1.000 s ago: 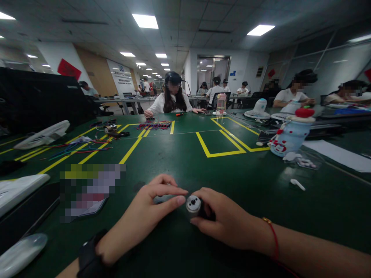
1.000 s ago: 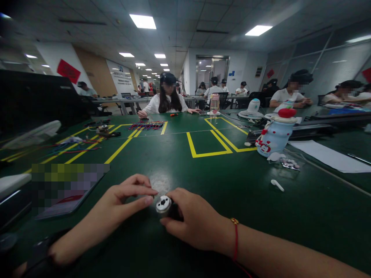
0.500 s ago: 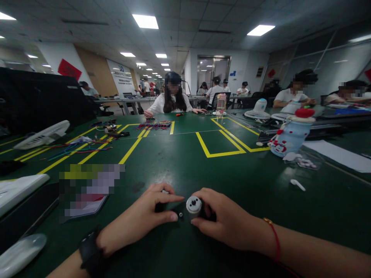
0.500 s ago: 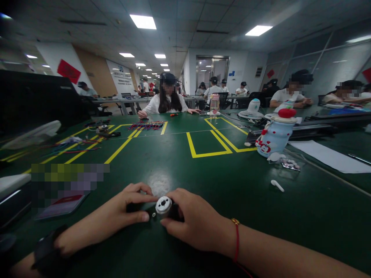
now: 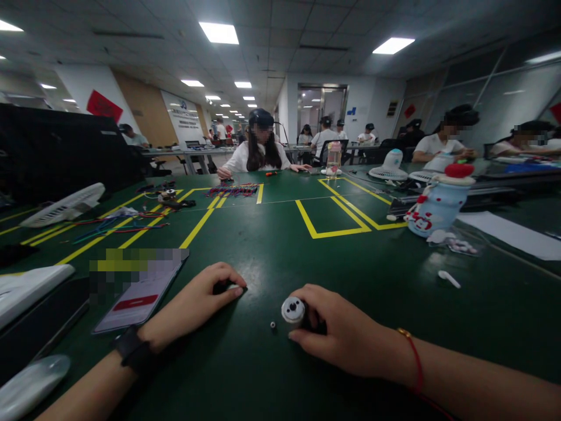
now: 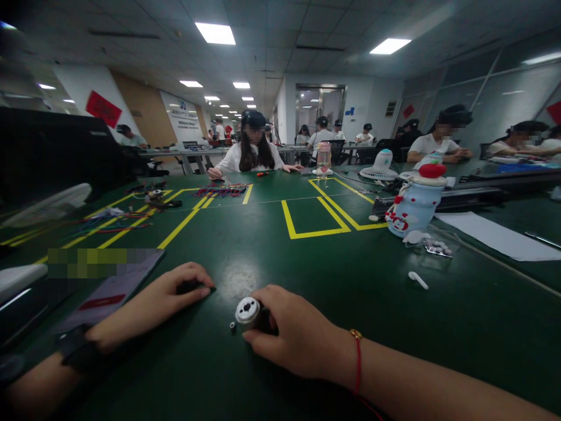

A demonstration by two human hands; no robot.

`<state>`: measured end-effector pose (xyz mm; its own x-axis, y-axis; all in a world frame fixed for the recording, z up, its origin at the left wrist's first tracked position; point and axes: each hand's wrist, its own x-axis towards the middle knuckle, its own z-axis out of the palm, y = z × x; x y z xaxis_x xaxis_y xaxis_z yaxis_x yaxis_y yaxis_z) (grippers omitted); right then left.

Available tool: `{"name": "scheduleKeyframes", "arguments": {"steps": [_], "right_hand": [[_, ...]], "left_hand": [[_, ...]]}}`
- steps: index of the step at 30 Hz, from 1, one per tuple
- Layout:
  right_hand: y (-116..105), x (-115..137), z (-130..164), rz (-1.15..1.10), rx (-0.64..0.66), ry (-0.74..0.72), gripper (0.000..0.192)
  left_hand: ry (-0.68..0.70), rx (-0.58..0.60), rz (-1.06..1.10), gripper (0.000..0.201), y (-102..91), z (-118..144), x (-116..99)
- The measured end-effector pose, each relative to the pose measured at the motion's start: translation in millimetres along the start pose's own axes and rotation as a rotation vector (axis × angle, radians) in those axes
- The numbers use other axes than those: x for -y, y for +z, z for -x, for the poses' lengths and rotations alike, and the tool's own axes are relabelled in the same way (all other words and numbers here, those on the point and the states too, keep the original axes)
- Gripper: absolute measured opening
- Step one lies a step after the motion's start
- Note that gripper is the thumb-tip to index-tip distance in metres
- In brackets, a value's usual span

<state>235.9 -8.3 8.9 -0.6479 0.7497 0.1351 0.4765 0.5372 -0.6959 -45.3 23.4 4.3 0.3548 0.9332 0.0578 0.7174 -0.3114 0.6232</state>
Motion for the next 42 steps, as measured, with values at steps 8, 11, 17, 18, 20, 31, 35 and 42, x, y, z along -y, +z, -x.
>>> {"name": "scheduleKeyframes", "arguments": {"steps": [8,11,17,18,20,31,35,42], "right_hand": [[4,-1,-2,0.03,-0.054,0.013,0.023],[5,-2,-2,0.031,-0.051,0.009,0.02],[4,-2,-3,0.032,-0.035,-0.002,0.02],[4,-2,-3,0.032,-0.036,-0.009,0.02],[4,-2,-3,0.035,-0.042,-0.024,0.02],[4,-1,-4,0.049,-0.046,-0.035,0.019],[3,-1,-2,0.056,-0.039,-0.018,0.026],[1,-1,-1,0.04,-0.015,0.003,0.026]], "left_hand": [[0.094,0.172,-0.031,0.023,18.8,14,-42],[0.117,0.134,0.02,0.01,28.1,14,-50],[0.126,-0.123,0.202,0.011,26.7,12,-63],[0.134,-0.172,0.205,0.011,27.2,12,-66],[0.161,-0.218,0.185,0.012,30.4,11,-72],[0.153,-0.152,0.147,0.018,33.9,13,-78],[-0.03,-0.18,0.185,0.02,25.0,8,-52],[-0.246,-0.126,0.387,0.032,10.6,0,-19]]}}
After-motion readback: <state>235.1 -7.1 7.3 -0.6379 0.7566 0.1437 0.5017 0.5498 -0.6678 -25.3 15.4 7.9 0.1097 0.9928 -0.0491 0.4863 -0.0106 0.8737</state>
